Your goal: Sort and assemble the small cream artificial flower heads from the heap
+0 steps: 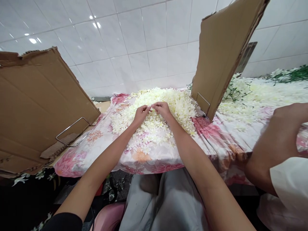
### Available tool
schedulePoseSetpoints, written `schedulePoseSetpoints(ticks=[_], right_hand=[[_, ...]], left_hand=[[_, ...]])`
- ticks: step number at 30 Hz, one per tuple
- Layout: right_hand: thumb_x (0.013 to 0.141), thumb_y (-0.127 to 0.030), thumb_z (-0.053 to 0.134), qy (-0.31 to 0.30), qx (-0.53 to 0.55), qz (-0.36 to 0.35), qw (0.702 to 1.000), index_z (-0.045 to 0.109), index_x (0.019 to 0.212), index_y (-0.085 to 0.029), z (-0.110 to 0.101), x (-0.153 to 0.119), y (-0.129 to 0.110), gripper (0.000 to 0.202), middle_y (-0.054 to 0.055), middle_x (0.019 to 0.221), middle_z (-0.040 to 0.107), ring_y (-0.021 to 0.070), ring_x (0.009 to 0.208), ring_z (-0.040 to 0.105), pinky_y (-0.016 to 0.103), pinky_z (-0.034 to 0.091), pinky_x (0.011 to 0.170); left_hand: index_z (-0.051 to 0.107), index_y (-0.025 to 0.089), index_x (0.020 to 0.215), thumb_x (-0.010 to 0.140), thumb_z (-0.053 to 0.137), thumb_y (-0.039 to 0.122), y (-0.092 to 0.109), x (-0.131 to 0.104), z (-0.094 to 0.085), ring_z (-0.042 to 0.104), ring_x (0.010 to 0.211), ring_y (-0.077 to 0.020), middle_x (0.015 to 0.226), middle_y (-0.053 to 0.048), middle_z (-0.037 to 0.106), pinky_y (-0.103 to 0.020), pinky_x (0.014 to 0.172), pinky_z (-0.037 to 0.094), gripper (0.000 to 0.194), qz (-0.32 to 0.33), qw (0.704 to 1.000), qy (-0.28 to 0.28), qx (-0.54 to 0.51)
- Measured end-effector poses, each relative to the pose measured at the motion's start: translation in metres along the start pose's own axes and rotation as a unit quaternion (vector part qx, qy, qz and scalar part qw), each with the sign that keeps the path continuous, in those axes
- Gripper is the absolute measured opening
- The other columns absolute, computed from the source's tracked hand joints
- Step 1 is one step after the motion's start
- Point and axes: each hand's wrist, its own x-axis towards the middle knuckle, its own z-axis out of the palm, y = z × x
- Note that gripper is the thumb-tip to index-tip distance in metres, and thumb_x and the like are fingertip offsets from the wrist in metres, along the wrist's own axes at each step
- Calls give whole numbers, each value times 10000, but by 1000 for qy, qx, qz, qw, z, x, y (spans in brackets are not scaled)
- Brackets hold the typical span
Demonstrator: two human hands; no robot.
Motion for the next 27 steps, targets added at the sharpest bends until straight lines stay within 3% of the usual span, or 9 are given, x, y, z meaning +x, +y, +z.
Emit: schedulePoseSetpoints(ticks=[5,11,17,20,23,27], right_hand=[[601,-590,918,2,1,6,1000,748,729,-148,1,-1,-2,490,-19,498,529,94,460,421,254,354,459],[556,-596,938,-13,21,13,1000,732,712,-144,0,-1,-1,520,-20,499,535,95,455,448,248,366,449],[618,-582,924,8,21,6,1000,734,751,-146,-2,2,4,494,-31,507,526,90,456,437,245,402,455],[620,-574,929,31,33,18,999,738,782,-146,-4,4,7,496,-39,517,519,89,457,432,248,433,461],[602,-569,941,25,49,29,998,741,790,-146,-6,5,7,504,-38,524,522,89,460,434,250,441,466],[608,-580,936,0,41,23,999,761,801,-148,-7,2,3,504,-37,531,522,89,477,443,242,422,471]], left_hand=[[544,205,703,923,683,549,6,-2,0,544,664,-148,673,-1,623,-287,686,415,431,-10,999,23,34],[481,212,651,825,755,655,7,-3,0,441,610,-131,612,30,496,-293,618,344,549,4,998,44,37],[410,217,616,737,813,703,4,-3,1,363,585,-118,569,49,406,-287,582,301,643,-10,997,68,23],[431,215,639,712,843,690,3,-3,1,396,599,-119,601,41,448,-282,589,333,633,-14,997,68,20],[557,211,798,658,912,623,2,-3,1,524,677,-129,777,-1,616,-274,646,425,561,-5,998,60,2],[666,201,971,757,855,572,0,0,2,635,797,-161,974,-68,723,-289,738,502,468,-5,999,41,-26]])
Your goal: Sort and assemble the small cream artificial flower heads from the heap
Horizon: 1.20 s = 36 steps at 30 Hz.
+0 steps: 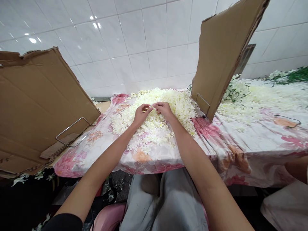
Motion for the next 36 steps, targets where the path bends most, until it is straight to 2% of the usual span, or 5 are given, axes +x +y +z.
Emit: schedulePoseSetpoints(ticks=[4,15,24,30,36], right_hand=[[580,-597,940,-19,-15,1,1000,742,752,-158,2,-3,-4,512,-37,545,532,87,493,451,234,411,473],[609,-539,914,-24,-32,24,999,711,689,-155,4,5,-3,442,-36,534,553,75,465,450,216,391,458],[649,-447,926,-19,-15,40,999,721,688,-157,6,8,-3,357,-47,516,541,77,450,452,212,419,446],[668,-443,916,-23,-44,42,998,731,685,-154,6,9,0,343,-50,503,552,69,415,455,203,392,426],[687,-464,911,-45,-54,28,997,707,641,-153,5,6,-4,375,-22,560,596,69,440,483,202,404,436]], left_hand=[[675,187,853,822,778,548,-3,3,0,639,734,-165,813,-43,706,-298,721,513,376,-13,1000,-5,-8],[520,209,640,767,769,605,0,3,-3,442,578,-124,569,34,502,-270,581,337,484,13,997,13,70],[480,215,605,714,813,614,6,2,-3,344,566,-115,554,45,420,-275,559,266,531,-1,998,10,59],[483,215,614,697,814,647,2,3,-2,355,568,-116,566,45,433,-276,565,270,551,-1,999,7,52],[500,213,652,778,762,646,1,3,-3,421,585,-125,585,35,486,-279,595,332,522,25,999,5,43]])
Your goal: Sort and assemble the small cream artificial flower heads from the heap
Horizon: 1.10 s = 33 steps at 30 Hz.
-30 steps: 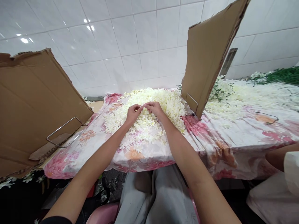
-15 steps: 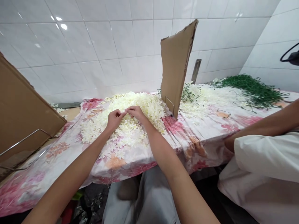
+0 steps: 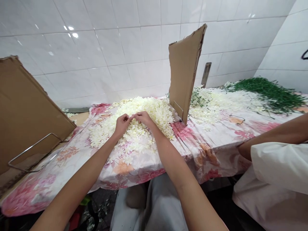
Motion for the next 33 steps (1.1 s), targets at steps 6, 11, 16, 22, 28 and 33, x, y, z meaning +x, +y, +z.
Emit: schedulePoseSetpoints(ticks=[6,11,16,22,28,33], right_hand=[[612,-437,962,37,2,7,999,739,691,-134,0,-1,0,384,28,639,698,77,455,506,208,425,426],[688,-376,905,124,-14,-4,992,739,709,-143,-6,3,2,287,45,658,712,119,548,583,197,452,425],[721,-335,846,192,-5,-7,981,737,715,-151,-17,6,2,213,25,658,684,102,532,536,196,447,423],[650,-439,865,115,-22,-44,992,767,705,-149,-13,1,3,311,30,621,676,113,553,541,209,433,460],[619,-517,874,38,-26,-51,998,764,665,-148,-6,-5,1,388,38,588,666,108,538,519,227,412,495],[615,-524,893,17,-20,-43,999,768,698,-146,-5,-7,0,407,-4,511,573,96,493,456,240,367,479]], left_hand=[[605,202,744,882,657,573,-4,-1,0,533,628,-150,690,-16,626,-289,633,403,399,2,999,-31,-6],[599,204,774,913,643,443,-13,2,3,560,623,-148,721,-21,659,-284,642,433,280,-23,999,-31,-25],[585,205,848,919,603,264,-17,3,5,559,652,-131,805,-15,652,-268,664,453,94,-33,999,0,-21],[621,209,1291,845,706,216,-12,0,7,611,829,-147,1243,-102,677,-281,752,504,455,-18,1000,-11,-11],[682,187,930,945,654,403,-7,-2,6,617,788,-170,899,-53,716,-302,776,496,218,0,999,-48,15],[571,207,765,916,685,385,-3,-3,4,580,687,-161,713,-8,657,-286,680,441,260,-12,999,-39,36]])
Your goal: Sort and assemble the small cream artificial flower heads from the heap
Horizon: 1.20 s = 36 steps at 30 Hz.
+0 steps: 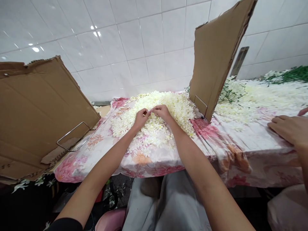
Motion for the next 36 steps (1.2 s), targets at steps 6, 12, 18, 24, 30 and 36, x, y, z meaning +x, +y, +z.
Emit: schedulePoseSetpoints(ticks=[6,12,18,24,30,36], right_hand=[[634,-568,891,-17,19,-6,1000,769,739,-150,0,0,-1,448,1,558,596,92,488,470,238,385,470],[622,-548,903,17,8,0,1000,747,687,-143,-2,2,4,438,5,538,589,95,489,480,236,413,469],[575,-561,942,45,-5,1,999,729,680,-146,-1,4,7,479,8,544,604,100,493,484,237,402,464],[595,-532,949,33,-14,6,999,732,688,-143,-1,1,4,455,17,568,618,101,510,496,235,413,481],[625,-502,938,40,-14,17,999,709,657,-146,0,0,-1,425,5,532,586,102,506,498,232,420,485],[588,-506,949,45,3,15,999,697,627,-150,0,0,-4,437,-4,518,574,92,470,477,234,402,461]], left_hand=[[441,221,685,917,703,484,4,-1,-2,422,587,-132,595,29,513,-285,593,323,438,2,999,28,16],[467,216,706,849,787,481,3,-1,-2,425,612,-126,621,42,471,-278,607,343,440,3,1000,19,20],[615,209,985,823,790,316,2,-2,1,583,768,-146,983,-32,679,-278,713,458,261,14,999,-21,22],[633,196,839,927,662,465,-3,1,1,577,748,-163,822,-28,660,-288,723,454,284,37,998,-43,3],[586,202,734,940,622,532,0,0,0,511,667,-156,672,-3,582,-290,650,405,391,24,999,-34,13],[530,205,672,902,690,483,0,-2,0,519,655,-147,657,4,580,-283,658,418,395,2,999,-36,19]])
